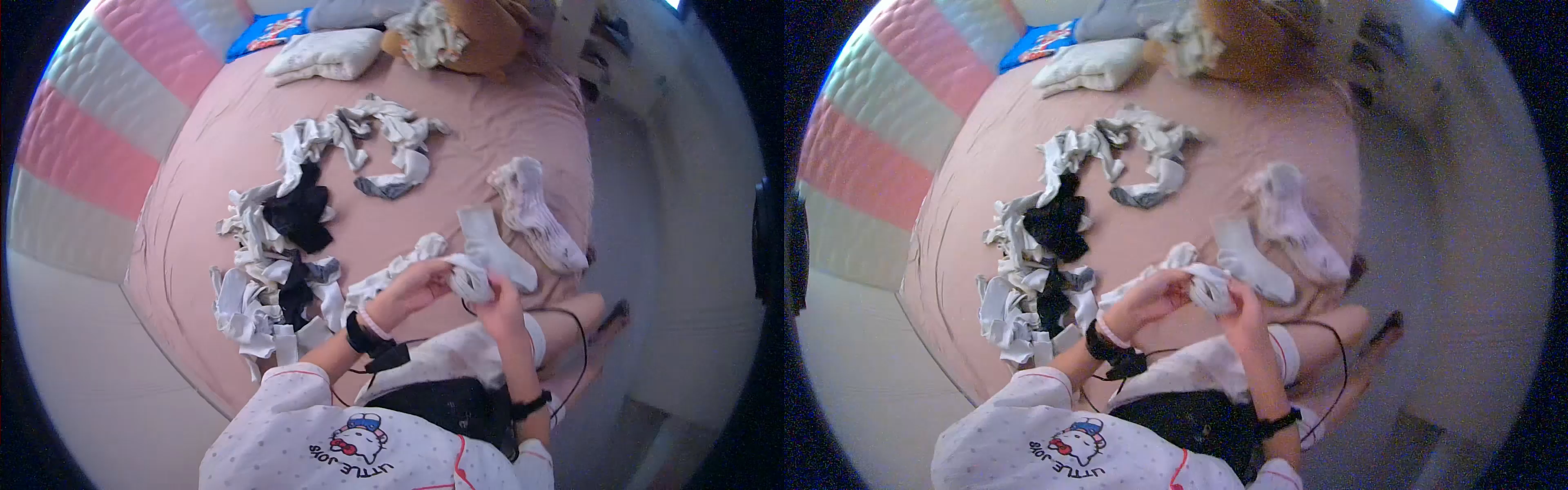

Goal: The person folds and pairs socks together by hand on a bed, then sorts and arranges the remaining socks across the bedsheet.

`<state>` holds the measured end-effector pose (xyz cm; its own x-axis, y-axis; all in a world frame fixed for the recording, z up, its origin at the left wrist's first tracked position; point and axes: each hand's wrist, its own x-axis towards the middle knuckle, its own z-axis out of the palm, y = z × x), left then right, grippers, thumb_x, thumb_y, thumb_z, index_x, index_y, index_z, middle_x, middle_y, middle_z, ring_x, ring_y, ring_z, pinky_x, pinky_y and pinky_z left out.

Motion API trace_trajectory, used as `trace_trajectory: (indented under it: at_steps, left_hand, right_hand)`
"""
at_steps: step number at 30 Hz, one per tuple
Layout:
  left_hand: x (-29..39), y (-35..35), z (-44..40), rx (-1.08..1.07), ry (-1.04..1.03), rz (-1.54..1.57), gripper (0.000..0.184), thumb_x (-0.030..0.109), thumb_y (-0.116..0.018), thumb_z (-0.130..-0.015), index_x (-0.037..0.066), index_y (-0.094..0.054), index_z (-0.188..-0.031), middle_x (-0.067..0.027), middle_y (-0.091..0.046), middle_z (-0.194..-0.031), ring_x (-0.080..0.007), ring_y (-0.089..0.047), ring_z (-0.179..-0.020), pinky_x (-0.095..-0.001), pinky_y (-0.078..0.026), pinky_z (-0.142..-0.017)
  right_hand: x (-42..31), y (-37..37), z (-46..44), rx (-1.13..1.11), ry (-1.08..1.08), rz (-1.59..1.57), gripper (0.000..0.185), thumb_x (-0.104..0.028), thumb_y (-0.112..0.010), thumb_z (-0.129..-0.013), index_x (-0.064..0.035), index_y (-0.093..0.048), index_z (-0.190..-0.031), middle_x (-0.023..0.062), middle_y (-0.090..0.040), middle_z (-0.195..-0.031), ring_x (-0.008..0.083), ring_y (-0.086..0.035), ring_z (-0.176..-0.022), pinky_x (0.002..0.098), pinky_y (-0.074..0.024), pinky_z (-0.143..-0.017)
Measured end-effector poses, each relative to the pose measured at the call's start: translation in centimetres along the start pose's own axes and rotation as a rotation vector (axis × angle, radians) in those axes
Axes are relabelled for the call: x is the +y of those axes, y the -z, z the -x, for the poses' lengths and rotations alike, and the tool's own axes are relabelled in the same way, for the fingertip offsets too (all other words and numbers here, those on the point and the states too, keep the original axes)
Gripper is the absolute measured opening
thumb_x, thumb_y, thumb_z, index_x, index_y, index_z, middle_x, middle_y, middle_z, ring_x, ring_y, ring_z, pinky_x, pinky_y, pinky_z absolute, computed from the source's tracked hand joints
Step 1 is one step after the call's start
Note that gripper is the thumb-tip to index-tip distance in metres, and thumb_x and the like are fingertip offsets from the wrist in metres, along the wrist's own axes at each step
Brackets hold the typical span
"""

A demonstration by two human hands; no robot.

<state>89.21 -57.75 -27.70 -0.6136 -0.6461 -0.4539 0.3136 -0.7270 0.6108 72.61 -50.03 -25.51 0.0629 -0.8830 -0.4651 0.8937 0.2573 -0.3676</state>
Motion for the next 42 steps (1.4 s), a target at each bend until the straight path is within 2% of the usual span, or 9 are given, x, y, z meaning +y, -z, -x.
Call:
trace_trajectory:
  at_steps: [9,12,14,19,21,28,33,35,42]
  left_hand:
    - [1.4,-5.7,2.1,-0.021,0.174,0.097,0.026,0.021,-0.055,-0.088,0.001,-0.059,-0.105,-0.0062,-0.064,-0.100,-0.0163,-0.061,-0.090,-0.0288,-0.047,-0.084]
    - [-0.5,-4.8,1.2,-0.276,-0.023,-0.309,0.025,0.011,-0.062,-0.081,0.002,-0.059,-0.104,-0.0048,-0.063,-0.101,-0.0149,-0.061,-0.087,-0.0257,-0.047,-0.078]
    - [-1.7,-4.2,0.5,-0.001,-0.425,-1.052,0.024,-0.001,-0.064,-0.070,0.003,-0.057,-0.093,-0.0066,-0.062,-0.093,-0.0178,-0.059,-0.080,-0.0275,-0.046,-0.066]
    - [-2.8,-2.4,-1.8,0.362,-0.880,-1.555,0.018,-0.003,-0.058,-0.062,0.000,-0.044,-0.074,-0.0146,-0.049,-0.067,-0.0337,-0.051,-0.063,-0.0387,-0.040,-0.057]
    - [-3.8,-1.2,-2.4,0.298,-1.086,-1.630,0.014,-0.002,-0.058,-0.064,-0.001,-0.048,-0.075,-0.0148,-0.051,-0.066,-0.0349,-0.052,-0.064,-0.0393,-0.041,-0.058]
    - [-4.2,-4.5,-1.0,0.351,-0.466,-1.168,0.017,-0.004,-0.057,-0.066,-0.004,-0.060,-0.082,-0.0196,-0.061,-0.071,-0.0241,-0.060,-0.066,-0.0333,-0.044,-0.059]
    - [-6.2,-4.8,-0.8,0.246,-0.891,-1.401,0.025,-0.006,-0.058,-0.060,-0.002,-0.060,-0.085,-0.0163,-0.058,-0.072,-0.0376,-0.057,-0.072,-0.0403,-0.045,-0.067]
    - [-6.0,-5.5,-0.7,0.347,-0.981,-1.432,0.032,-0.009,-0.057,-0.060,0.000,-0.056,-0.091,-0.0144,-0.053,-0.075,-0.0392,-0.053,-0.079,-0.0418,-0.043,-0.073]
    - [-5.7,-4.4,-2.2,0.331,-0.814,-0.827,0.019,-0.013,-0.053,-0.069,0.001,-0.048,-0.081,-0.0025,-0.046,-0.071,-0.0094,-0.043,-0.068,-0.0222,-0.037,-0.061]
  right_hand:
    - [-1.2,3.2,-1.4,-0.062,0.140,0.131,0.024,-0.023,-0.052,-0.091,-0.0022,-0.059,-0.102,0.0072,-0.063,-0.099,0.0159,-0.060,-0.090,0.0277,-0.0465,-0.078]
    - [-1.0,3.3,-0.7,-0.009,0.169,0.121,0.025,-0.024,-0.054,-0.091,-0.0022,-0.061,-0.099,0.0055,-0.063,-0.097,0.0142,-0.060,-0.088,0.0260,-0.0461,-0.077]
    - [0.4,4.1,-0.5,-0.062,0.192,0.276,0.025,-0.025,-0.056,-0.090,-0.0019,-0.062,-0.099,0.0047,-0.063,-0.095,0.0126,-0.059,-0.084,0.0258,-0.0456,-0.074]
    - [3.1,6.7,-2.1,-0.179,0.378,1.296,0.029,-0.022,-0.066,-0.081,-0.0013,-0.061,-0.101,0.0003,-0.060,-0.087,0.0070,-0.049,-0.072,0.0241,-0.0393,-0.062]
    - [2.8,6.9,-1.9,-0.167,0.327,1.212,0.028,-0.021,-0.066,-0.080,-0.0009,-0.062,-0.098,0.0003,-0.060,-0.083,0.0075,-0.049,-0.072,0.0252,-0.0402,-0.062]
    - [3.4,8.5,-3.3,-0.013,0.477,1.046,0.020,-0.015,-0.065,-0.072,0.0006,-0.062,-0.085,0.0088,-0.061,-0.074,0.0188,-0.056,-0.067,0.0340,-0.0440,-0.064]
    - [3.7,7.8,-3.1,0.512,0.856,1.199,0.022,-0.003,-0.057,-0.065,0.0024,-0.061,-0.085,0.0162,-0.062,-0.076,0.0258,-0.059,-0.068,0.0361,-0.0464,-0.066]
    - [3.8,8.3,-3.6,0.426,0.877,1.142,0.023,0.000,-0.053,-0.067,0.0021,-0.062,-0.088,0.0155,-0.063,-0.080,0.0220,-0.059,-0.072,0.0330,-0.0461,-0.068]
    - [3.8,8.2,-4.4,0.253,0.499,0.691,0.022,-0.003,-0.051,-0.073,0.0023,-0.065,-0.091,0.0136,-0.065,-0.080,0.0213,-0.063,-0.071,0.0334,-0.0480,-0.063]
